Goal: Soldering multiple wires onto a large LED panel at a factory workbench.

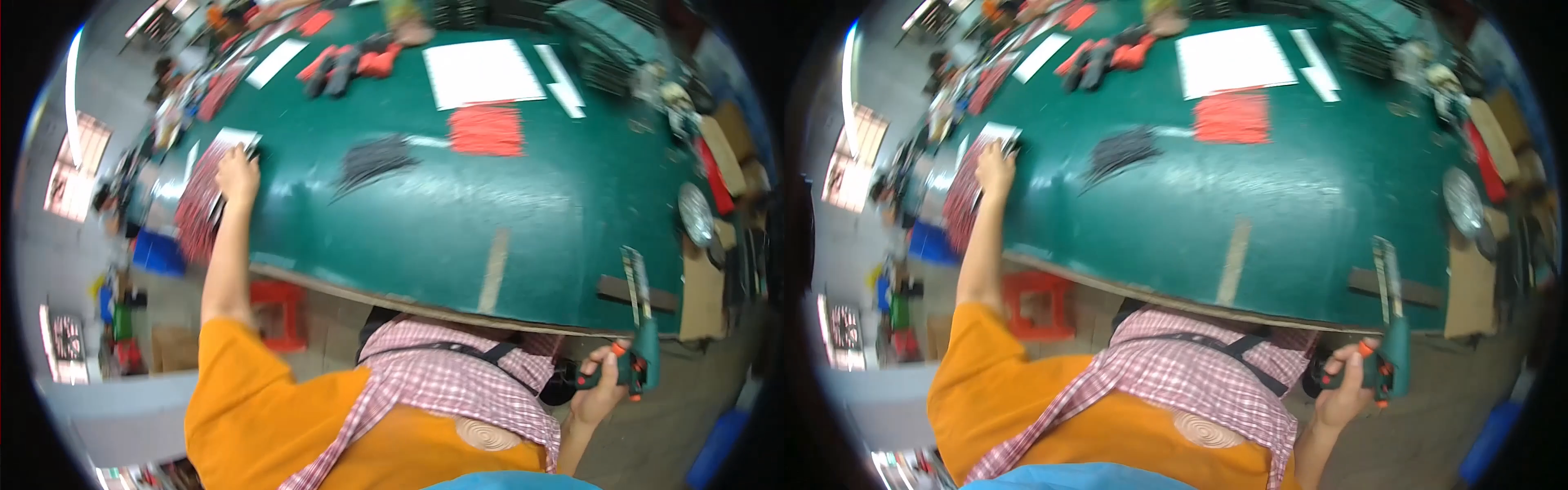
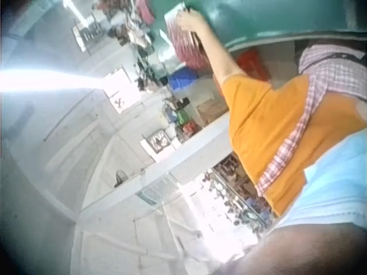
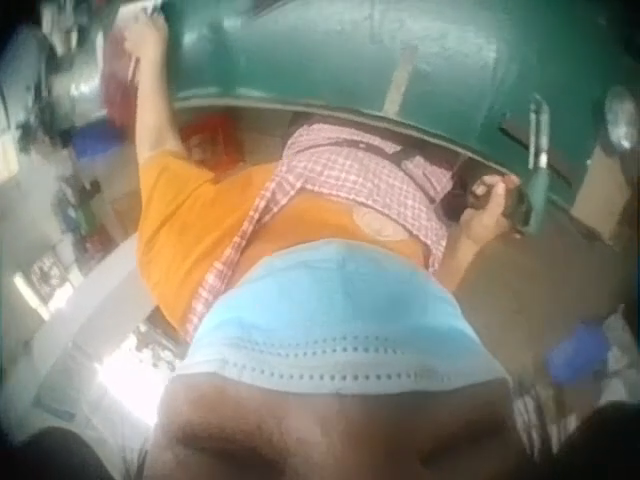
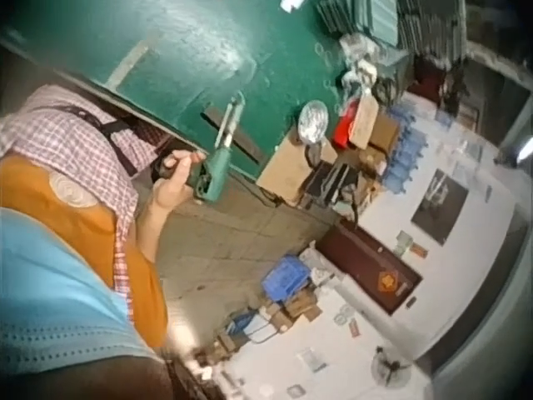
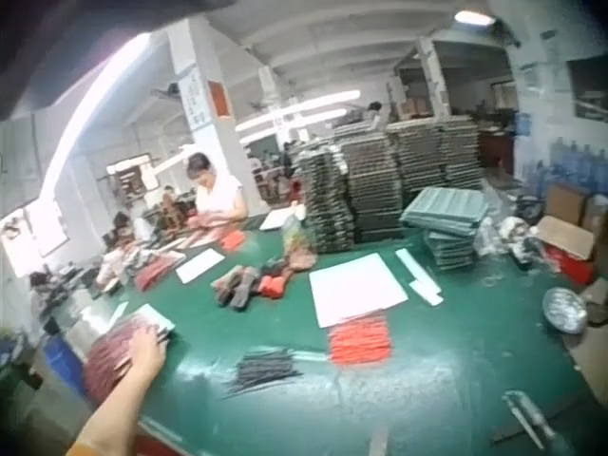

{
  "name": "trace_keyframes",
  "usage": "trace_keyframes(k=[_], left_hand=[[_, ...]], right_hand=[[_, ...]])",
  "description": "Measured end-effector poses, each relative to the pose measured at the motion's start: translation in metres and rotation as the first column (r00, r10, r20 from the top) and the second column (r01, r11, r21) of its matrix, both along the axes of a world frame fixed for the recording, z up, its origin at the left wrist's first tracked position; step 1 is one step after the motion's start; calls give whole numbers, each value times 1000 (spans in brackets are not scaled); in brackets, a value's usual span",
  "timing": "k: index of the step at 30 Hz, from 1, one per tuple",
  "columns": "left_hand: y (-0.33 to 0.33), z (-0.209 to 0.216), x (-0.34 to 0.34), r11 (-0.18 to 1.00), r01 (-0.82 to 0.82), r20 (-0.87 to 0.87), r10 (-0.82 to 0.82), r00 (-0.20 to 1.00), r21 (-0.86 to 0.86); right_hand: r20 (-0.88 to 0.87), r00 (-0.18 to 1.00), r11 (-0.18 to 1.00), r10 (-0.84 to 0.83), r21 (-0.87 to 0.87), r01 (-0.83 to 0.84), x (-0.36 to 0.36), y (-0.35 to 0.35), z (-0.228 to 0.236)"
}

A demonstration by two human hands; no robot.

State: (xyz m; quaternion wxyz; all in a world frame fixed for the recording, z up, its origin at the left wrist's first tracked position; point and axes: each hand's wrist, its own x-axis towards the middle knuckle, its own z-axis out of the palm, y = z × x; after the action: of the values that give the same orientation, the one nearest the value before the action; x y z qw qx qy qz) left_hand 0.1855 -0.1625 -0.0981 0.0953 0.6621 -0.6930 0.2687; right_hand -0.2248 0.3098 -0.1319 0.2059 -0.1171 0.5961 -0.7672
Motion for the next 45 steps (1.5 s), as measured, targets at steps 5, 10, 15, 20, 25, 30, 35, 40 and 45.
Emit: trace_keyframes(k=[5, 10, 15, 20, 25, 30, 35, 40, 45], left_hand=[[16, 30, -189, 753, 650, -177, -657, 733, -102], [-12, -3, -351, 573, 817, -302, -770, 563, 62], [-65, -15, -411, 823, 443, -423, -282, 861, 354], [-103, -29, -382, 831, 102, -423, 170, 890, 548], [-138, -36, -380, 772, 191, -467, 151, 871, 607], [-185, -58, -357, 734, 541, -911, 306, 277, 411], [-174, -39, -372, 737, 671, -872, 271, -408, -85], [-152, -9, -378, 733, 590, -811, 90, -578, -339], [-168, 0, -378, 680, 566, -881, -416, -227, -467]], right_hand=[[53, 998, 1000, 29, -13, -29, 0, -8, -1], [20, 999, 999, 31, 11, -31, 1, 1, 5], [4, 998, 994, -56, 91, 56, -14, 15, 1], [49, 989, 981, -137, 144, 129, -18, 12, -2], [79, 989, 980, -123, 164, 108, -28, -2, 3], [42, 997, 987, -62, 154, 55, -25, -9, 6], [23, 999, 988, -42, 152, 38, -18, -12, 10], [17, 999, 989, -49, 141, 46, -9, -10, 12], [11, 999, 987, -40, 159, 38, 2, -7, 10]])
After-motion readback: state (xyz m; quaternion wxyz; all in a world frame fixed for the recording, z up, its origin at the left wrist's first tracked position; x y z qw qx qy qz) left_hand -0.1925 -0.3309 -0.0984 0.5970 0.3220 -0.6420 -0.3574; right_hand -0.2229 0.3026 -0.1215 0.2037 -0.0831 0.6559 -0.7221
